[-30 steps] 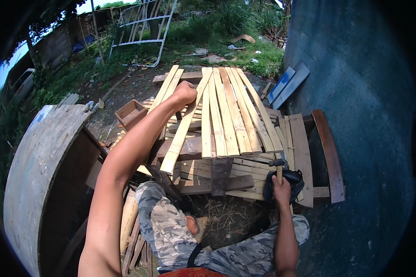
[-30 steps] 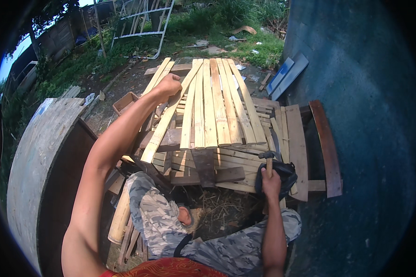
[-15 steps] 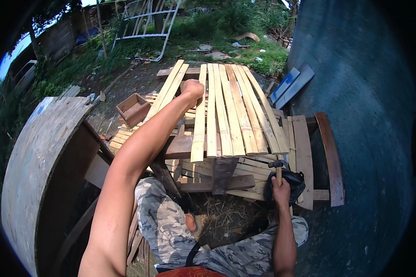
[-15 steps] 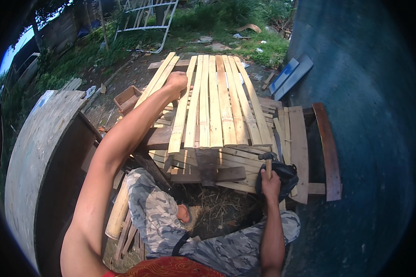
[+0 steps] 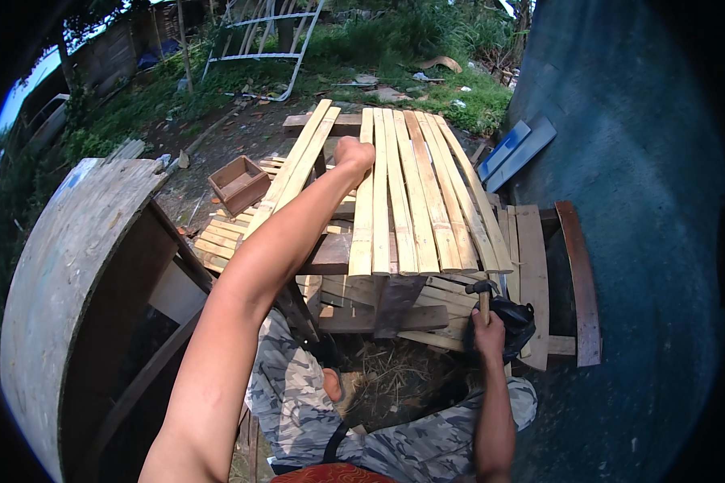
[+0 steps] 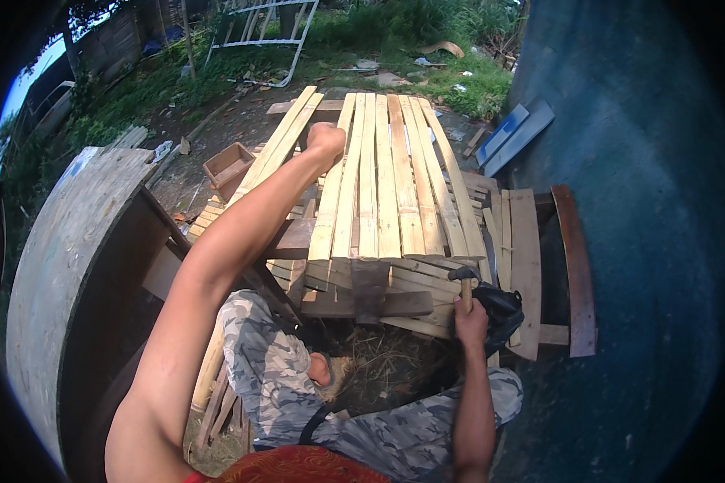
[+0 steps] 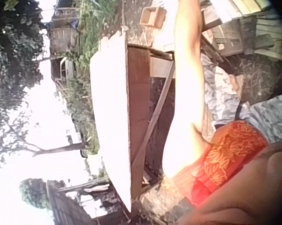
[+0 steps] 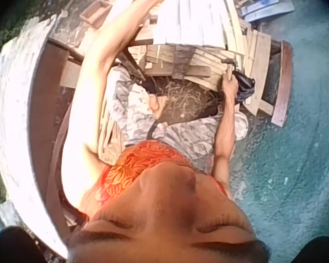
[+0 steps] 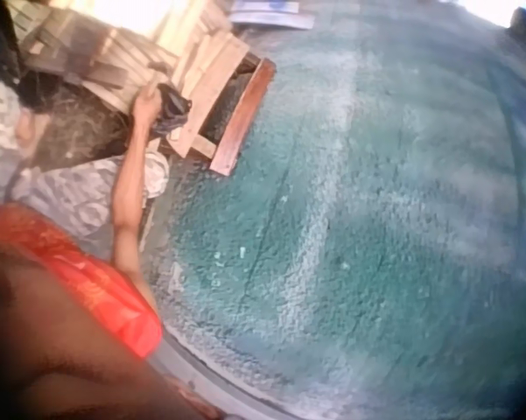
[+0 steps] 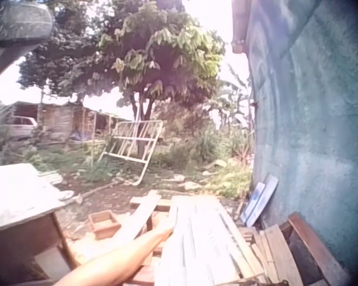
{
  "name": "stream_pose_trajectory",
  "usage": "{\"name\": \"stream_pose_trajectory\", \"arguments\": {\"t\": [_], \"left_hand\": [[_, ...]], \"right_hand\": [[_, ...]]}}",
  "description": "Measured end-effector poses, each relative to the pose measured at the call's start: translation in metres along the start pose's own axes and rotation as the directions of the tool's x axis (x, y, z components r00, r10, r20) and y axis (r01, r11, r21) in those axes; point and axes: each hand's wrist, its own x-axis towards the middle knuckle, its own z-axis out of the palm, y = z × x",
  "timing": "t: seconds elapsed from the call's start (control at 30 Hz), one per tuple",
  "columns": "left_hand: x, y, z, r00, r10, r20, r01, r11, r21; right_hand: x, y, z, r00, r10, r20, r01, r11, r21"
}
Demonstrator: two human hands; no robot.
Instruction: The person assembles a wooden structure by placing thin wooden slats onto a frame and securing them with nails using a hammer. The person repeatedly picks up slats, positions them, and hammers nails to attach them.
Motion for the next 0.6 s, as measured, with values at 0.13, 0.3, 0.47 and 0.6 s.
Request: {"name": "stream_pose_trajectory", "arguments": {"t": [0.13, 0.3, 0.47, 0.6], "left_hand": [[-0.003, 0.001, -0.008, 0.966, -0.084, 0.243, 0.125, 0.980, -0.157], [-0.006, -0.007, -0.006, 0.957, -0.084, 0.278, 0.154, 0.958, -0.240], [-0.001, -0.009, 0.000, 0.952, -0.085, 0.293, 0.160, 0.958, -0.239], [-0.004, -0.006, -0.001, 0.939, -0.102, 0.329, 0.190, 0.951, -0.245]], "right_hand": [[-0.002, -0.003, 0.001, 1.000, 0.004, 0.013, -0.004, 1.000, 0.028], [-0.007, -0.011, 0.000, 0.999, -0.012, 0.031, 0.011, 1.000, 0.028], [-0.008, -0.013, 0.000, 0.999, -0.012, 0.035, 0.012, 1.000, 0.001], [-0.005, -0.006, 0.004, 0.998, -0.006, 0.055, 0.006, 1.000, 0.004]]}}
